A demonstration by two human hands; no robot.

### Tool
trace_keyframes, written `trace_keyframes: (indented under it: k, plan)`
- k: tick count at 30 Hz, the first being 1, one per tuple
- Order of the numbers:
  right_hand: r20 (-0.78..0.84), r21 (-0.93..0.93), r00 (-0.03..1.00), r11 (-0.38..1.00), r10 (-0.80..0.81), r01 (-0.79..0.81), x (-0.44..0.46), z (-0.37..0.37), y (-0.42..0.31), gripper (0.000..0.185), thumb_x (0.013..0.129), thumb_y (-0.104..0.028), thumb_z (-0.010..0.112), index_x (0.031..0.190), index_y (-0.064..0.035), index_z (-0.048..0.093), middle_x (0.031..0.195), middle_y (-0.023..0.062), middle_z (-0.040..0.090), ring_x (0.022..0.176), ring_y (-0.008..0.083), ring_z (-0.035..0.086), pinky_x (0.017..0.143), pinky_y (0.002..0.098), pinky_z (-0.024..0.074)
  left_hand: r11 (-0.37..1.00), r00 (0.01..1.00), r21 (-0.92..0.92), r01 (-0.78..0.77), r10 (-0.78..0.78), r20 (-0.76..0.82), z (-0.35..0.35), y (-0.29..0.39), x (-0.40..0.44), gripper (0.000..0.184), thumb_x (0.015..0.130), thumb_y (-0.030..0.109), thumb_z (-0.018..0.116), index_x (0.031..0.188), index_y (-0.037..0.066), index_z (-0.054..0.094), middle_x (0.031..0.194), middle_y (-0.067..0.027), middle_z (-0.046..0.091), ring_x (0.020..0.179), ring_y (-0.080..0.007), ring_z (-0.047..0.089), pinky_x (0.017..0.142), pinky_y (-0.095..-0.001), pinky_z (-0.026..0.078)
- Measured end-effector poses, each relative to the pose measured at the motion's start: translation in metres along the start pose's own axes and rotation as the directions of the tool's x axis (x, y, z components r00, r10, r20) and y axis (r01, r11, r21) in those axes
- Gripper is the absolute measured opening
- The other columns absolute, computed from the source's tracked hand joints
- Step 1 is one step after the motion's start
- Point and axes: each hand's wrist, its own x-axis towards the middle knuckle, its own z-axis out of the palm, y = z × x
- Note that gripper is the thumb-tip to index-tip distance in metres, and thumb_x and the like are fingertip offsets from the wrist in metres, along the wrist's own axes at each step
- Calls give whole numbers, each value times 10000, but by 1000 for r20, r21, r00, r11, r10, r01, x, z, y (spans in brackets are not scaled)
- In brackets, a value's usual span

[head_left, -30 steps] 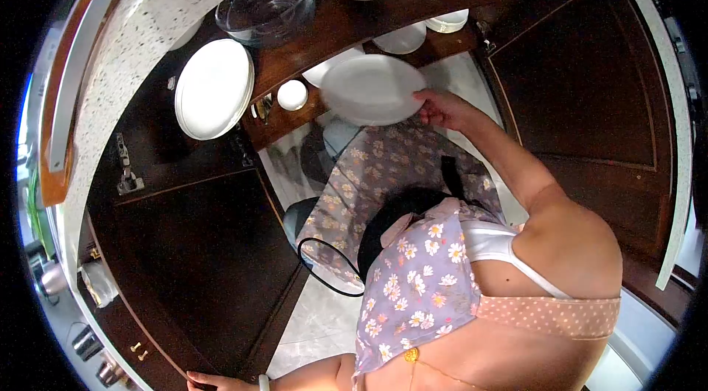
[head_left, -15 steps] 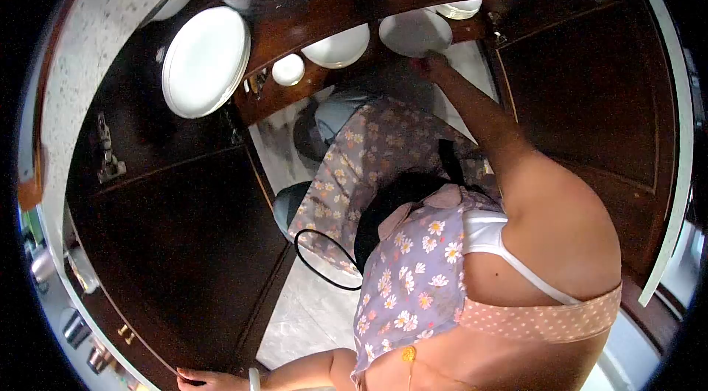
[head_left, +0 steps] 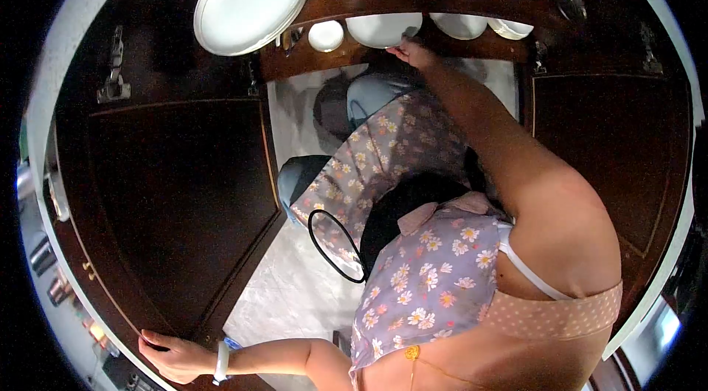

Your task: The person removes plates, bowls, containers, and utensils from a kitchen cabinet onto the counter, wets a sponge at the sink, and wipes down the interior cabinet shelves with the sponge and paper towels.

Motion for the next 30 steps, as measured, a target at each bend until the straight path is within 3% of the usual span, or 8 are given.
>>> trace_keyframes:
  k: [7, 9, 11, 14, 18, 25, 28, 30]
  plan:
    - [-73, 386, 928, 869, 365, -311, 13, -6, -1, 377, 923, -260, 514, 1211, -21, 472, 1082, 133, 600, 1050, 224, 584, 809, 274, 499, 997, 997, 36, -63, 61, 49, 9, 30, 22, 442, 938, 473, 413, 957, 112, 667, 875, -28, 680, 698, -232, 629, 599, -360, 472]
    - [527, 609, 636, 272, 564, -745, 30, -39, 10, 377, 916, -257, 528, 1206, -21, 475, 1043, 136, 603, 1030, 218, 591, 761, 276, 506, 997, 996, 16, -76, 76, 37, 8, 33, 26, 442, 938, 467, 417, 959, 103, 668, 882, -38, 681, 713, -241, 631, 609, -361, 476]
    - [763, 515, 435, -42, 477, -856, 40, -62, 11, 368, 909, -255, 543, 1182, -16, 483, 1002, 133, 603, 992, 210, 601, 716, 277, 508, 998, 997, 18, -57, 56, 58, 12, 37, 27, 439, 938, 459, 426, 961, 95, 669, 889, -48, 682, 730, -251, 634, 622, -361, 479]
    - [580, 475, 549, 298, 602, -828, 6, -43, 7, 341, 902, -258, 563, 1116, 0, 501, 948, 121, 598, 905, 191, 611, 670, 271, 501, 994, 992, -11, -108, 107, -64, 24, 21, 24, 447, 937, 484, 401, 1000, 136, 675, 913, -34, 685, 741, -260, 637, 598, -373, 469]
    - [105, 95, 826, 821, 554, -562, -46, 28, -60, 308, 903, -259, 569, 1038, 9, 504, 901, 115, 591, 806, 180, 605, 654, 255, 489, 991, 987, -62, -117, 109, -116, 23, 22, 24, 409, 933, 457, 437, 994, 131, 677, 926, -37, 687, 747, -246, 646, 598, -358, 471]
    - [110, 54, 890, 892, 442, -449, -54, 23, -51, 283, 887, -243, 578, 1030, -5, 521, 763, 102, 596, 735, 204, 611, 668, 287, 495, 998, 993, 35, -44, 47, -111, 27, 22, 24, 413, 921, 482, 447, 952, 156, 699, 834, -35, 696, 646, -248, 643, 517, -377, 443]
    - [-249, 451, 871, 847, 423, -282, -85, 13, -44, 262, 877, -216, 569, 1028, -5, 531, 762, 110, 609, 729, 211, 617, 651, 295, 506, 994, 996, 99, 49, -42, -78, 27, 28, 24, 427, 924, 487, 432, 1010, 152, 682, 866, -52, 693, 694, -270, 649, 557, -371, 467]
    - [-303, 460, 863, 855, 404, -238, -89, -25, -33, 259, 880, -220, 553, 1038, -15, 534, 827, 120, 613, 764, 220, 618, 639, 312, 525, 999, 991, 33, -5, 9, -134, 24, 36, 24, 415, 930, 473, 428, 936, 133, 665, 810, -64, 668, 667, -281, 622, 562, -382, 446]
